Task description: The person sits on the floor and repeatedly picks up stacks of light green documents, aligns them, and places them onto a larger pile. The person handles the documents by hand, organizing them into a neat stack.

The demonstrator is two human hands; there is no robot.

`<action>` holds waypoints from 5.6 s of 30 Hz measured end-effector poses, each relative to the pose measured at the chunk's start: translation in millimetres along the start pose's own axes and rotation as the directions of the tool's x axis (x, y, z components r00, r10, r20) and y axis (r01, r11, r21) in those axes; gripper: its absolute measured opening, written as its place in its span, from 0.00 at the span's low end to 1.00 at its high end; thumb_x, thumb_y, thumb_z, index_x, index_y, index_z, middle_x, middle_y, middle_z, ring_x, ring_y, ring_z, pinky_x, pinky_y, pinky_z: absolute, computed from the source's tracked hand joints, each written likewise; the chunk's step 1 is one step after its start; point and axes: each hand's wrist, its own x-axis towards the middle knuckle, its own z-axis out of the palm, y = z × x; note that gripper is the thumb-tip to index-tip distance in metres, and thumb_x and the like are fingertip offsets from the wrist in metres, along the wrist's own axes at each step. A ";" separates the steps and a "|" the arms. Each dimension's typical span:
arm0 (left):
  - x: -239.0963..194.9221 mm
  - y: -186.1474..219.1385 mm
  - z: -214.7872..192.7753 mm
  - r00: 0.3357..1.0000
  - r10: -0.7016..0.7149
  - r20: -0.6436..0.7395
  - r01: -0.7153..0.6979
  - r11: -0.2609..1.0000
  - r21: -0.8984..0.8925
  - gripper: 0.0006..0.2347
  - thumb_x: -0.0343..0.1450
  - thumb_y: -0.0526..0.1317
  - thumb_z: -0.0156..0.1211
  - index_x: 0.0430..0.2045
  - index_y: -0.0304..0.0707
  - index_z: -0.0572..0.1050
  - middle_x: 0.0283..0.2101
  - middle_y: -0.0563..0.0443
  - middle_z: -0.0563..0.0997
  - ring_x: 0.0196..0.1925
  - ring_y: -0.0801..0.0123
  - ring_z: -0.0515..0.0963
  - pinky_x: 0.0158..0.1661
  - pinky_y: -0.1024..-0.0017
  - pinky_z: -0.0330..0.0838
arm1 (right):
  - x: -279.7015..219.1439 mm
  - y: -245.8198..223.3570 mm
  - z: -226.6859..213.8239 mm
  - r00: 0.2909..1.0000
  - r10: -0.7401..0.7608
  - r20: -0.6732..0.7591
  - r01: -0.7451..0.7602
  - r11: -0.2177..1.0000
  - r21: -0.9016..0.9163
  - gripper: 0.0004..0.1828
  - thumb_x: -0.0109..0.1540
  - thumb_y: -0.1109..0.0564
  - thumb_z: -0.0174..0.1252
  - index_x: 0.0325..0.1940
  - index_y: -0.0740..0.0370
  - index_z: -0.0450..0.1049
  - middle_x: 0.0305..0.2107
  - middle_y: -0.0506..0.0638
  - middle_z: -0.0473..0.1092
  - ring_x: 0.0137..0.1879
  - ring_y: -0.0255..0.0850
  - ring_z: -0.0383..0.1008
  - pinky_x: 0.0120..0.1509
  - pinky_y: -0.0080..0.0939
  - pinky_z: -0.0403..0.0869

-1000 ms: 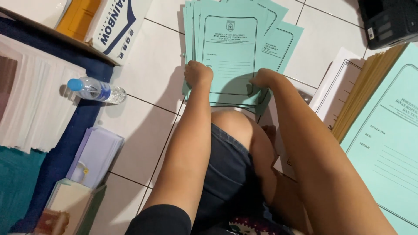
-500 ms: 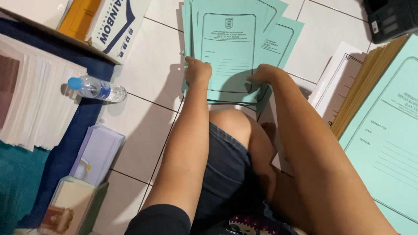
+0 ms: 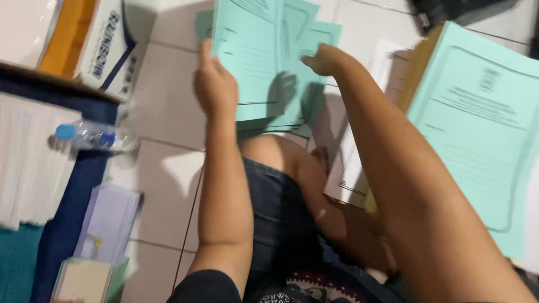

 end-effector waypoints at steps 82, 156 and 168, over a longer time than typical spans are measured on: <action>-250.6 258.5 -12.2 0.485 0.455 0.747 -0.135 0.883 -0.450 0.31 0.79 0.50 0.35 0.75 0.39 0.35 0.80 0.45 0.33 0.81 0.58 0.28 0.74 0.52 0.27 | -402.6 312.1 1.4 0.888 0.285 -0.362 0.191 0.488 0.852 0.29 0.66 0.61 0.49 0.73 0.64 0.58 0.67 0.55 0.66 0.69 0.48 0.68 0.71 0.49 0.68; -29.5 -36.2 25.4 0.900 -0.345 0.265 0.398 0.899 -0.183 0.18 0.69 0.36 0.37 0.46 0.48 0.77 0.45 0.56 0.85 0.49 0.65 0.80 0.42 0.63 0.75 | -294.9 15.7 -31.8 0.973 -0.186 -0.137 0.185 0.983 -0.021 0.37 0.73 0.48 0.33 0.81 0.66 0.30 0.76 0.65 0.40 0.81 0.59 0.44 0.79 0.62 0.51; -45.6 -121.2 61.3 0.764 -0.553 0.332 0.508 0.833 0.218 0.18 0.75 0.41 0.47 0.60 0.37 0.68 0.50 0.43 0.69 0.49 0.53 0.72 0.49 0.56 0.70 | 62.4 16.2 197.3 0.989 -0.145 0.006 0.142 0.958 -0.251 0.36 0.62 0.44 0.55 0.65 0.75 0.67 0.53 0.66 0.68 0.66 0.63 0.67 0.61 0.67 0.72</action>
